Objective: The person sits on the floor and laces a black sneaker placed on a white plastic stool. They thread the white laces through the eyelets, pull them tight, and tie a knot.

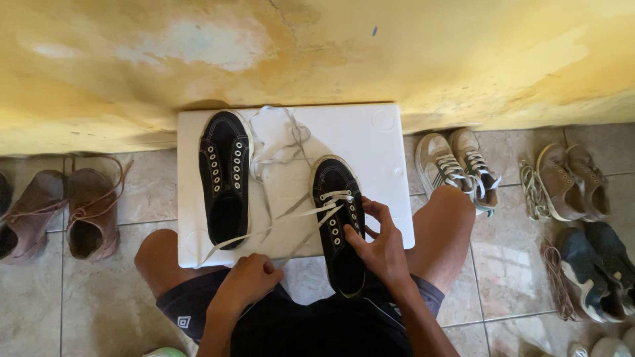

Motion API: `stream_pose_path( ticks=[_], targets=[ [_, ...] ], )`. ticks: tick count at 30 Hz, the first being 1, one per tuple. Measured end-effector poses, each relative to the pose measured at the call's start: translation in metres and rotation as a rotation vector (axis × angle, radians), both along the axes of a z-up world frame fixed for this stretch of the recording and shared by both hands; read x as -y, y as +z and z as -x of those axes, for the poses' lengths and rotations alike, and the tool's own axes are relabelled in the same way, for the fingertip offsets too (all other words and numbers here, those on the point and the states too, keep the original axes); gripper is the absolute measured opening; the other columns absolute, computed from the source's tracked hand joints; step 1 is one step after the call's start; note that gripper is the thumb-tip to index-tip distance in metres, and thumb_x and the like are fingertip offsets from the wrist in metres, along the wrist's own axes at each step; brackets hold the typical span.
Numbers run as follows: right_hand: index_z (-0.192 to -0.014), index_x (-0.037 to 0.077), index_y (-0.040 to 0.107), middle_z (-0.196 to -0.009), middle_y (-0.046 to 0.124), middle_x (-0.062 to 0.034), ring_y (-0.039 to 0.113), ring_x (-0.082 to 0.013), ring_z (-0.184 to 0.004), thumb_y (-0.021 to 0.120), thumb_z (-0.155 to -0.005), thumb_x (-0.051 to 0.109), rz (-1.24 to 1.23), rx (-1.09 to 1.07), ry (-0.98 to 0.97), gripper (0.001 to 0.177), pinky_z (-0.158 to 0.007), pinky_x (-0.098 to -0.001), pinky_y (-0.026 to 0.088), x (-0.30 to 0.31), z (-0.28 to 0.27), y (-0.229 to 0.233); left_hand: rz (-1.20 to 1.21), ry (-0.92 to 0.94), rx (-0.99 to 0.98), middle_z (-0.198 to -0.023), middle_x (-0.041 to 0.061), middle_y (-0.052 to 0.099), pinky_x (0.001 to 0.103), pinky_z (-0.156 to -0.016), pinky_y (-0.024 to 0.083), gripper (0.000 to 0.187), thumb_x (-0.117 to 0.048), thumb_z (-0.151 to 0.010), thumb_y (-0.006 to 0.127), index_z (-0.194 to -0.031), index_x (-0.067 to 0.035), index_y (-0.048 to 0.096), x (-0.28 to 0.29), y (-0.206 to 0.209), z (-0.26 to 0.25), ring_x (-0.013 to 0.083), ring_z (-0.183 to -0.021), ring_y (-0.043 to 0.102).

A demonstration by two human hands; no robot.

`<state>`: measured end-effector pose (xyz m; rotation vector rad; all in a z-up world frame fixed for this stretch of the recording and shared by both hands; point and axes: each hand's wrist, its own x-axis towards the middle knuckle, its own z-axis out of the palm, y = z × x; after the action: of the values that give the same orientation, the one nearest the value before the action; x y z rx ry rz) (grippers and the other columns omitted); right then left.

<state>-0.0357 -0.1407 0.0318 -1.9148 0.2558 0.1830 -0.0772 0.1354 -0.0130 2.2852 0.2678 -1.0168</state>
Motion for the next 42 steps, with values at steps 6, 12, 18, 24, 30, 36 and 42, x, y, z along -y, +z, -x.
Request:
stream_pose_path(
  ticks=[6,12,18,24,30,36,42],
  targets=[
    [-0.143,0.002,0.051,-0.138,0.062,-0.0201,0.060,-0.0262,-0.131,0.077,-0.091,0.027,-0.003,-0.038,0.060,0.064,-0.104,-0.0413,0.055,0.013,-0.008,0.006,0.205,0.110,0.553,-0.108,0.013,0.071,0.040,-0.082,0.054,0.035,-0.032,-0.088,0.073,-0.113,-0.007,0.073,0.053,0.026,-0.023,0.0305,-0.093,0.069],
    [-0.123,0.003,0.071,-0.124,0.073,-0.0138,0.071,-0.0224,-0.112,0.068,-0.095,0.019,0.087,0.122,0.112,0.033,-0.093,-0.0363,0.061,0.010,-0.031,0.011,0.348,0.207,0.826,-0.097,0.014,0.073,0.041,-0.072,0.056,0.025,-0.027,-0.089,0.074,-0.103,-0.007,0.076,0.097,0.038,-0.060,0.0315,-0.081,0.069],
    [-0.119,0.003,0.074,-0.127,0.073,-0.0117,0.076,-0.0215,-0.103,0.067,-0.097,0.020,0.137,0.094,0.136,0.029,-0.089,-0.0337,0.063,-0.001,-0.039,0.018,0.199,0.127,0.734,-0.089,0.015,0.072,0.044,-0.073,0.055,0.022,-0.025,-0.089,0.071,-0.089,-0.003,0.073,0.105,0.035,-0.061,0.0338,-0.082,0.070],
    [-0.132,-0.002,0.059,-0.129,0.064,-0.0215,0.066,-0.0324,-0.116,0.082,-0.080,0.020,0.213,0.173,0.233,0.061,-0.088,-0.0396,0.060,0.002,-0.023,0.028,0.379,0.124,0.528,-0.085,0.014,0.072,0.040,-0.071,0.055,0.026,-0.026,-0.088,0.070,-0.089,0.001,0.070,0.090,0.019,-0.065,0.0282,-0.077,0.070],
    [-0.132,-0.002,0.060,-0.123,0.071,-0.0224,0.071,-0.0323,-0.116,0.077,-0.084,0.019,0.143,-0.023,0.059,0.055,-0.084,-0.0369,0.066,0.001,-0.013,0.024,0.521,0.169,0.312,-0.076,0.009,0.072,0.033,-0.065,0.053,0.025,-0.024,-0.087,0.072,-0.090,0.001,0.071,0.041,0.010,-0.054,0.0165,-0.068,0.065],
    [-0.126,-0.002,0.065,-0.118,0.074,-0.0212,0.072,-0.0295,-0.115,0.077,-0.083,0.021,0.247,0.030,0.083,0.050,-0.083,-0.0379,0.064,-0.001,-0.013,0.023,0.571,0.216,0.223,-0.078,0.008,0.074,0.028,-0.060,0.055,0.023,-0.020,-0.090,0.069,-0.091,0.003,0.070,0.041,0.009,-0.047,0.0134,-0.065,0.069],
    [-0.124,0.005,0.068,-0.129,0.069,-0.0163,0.070,-0.0327,-0.116,0.078,-0.084,0.024,0.316,0.107,0.159,0.045,-0.090,-0.0393,0.058,-0.006,-0.016,0.042,0.675,0.218,0.160,-0.076,0.009,0.075,0.027,-0.062,0.055,0.027,-0.025,-0.094,0.065,-0.098,0.002,0.068,0.043,0.021,-0.047,0.0125,-0.065,0.070]
  ],
)
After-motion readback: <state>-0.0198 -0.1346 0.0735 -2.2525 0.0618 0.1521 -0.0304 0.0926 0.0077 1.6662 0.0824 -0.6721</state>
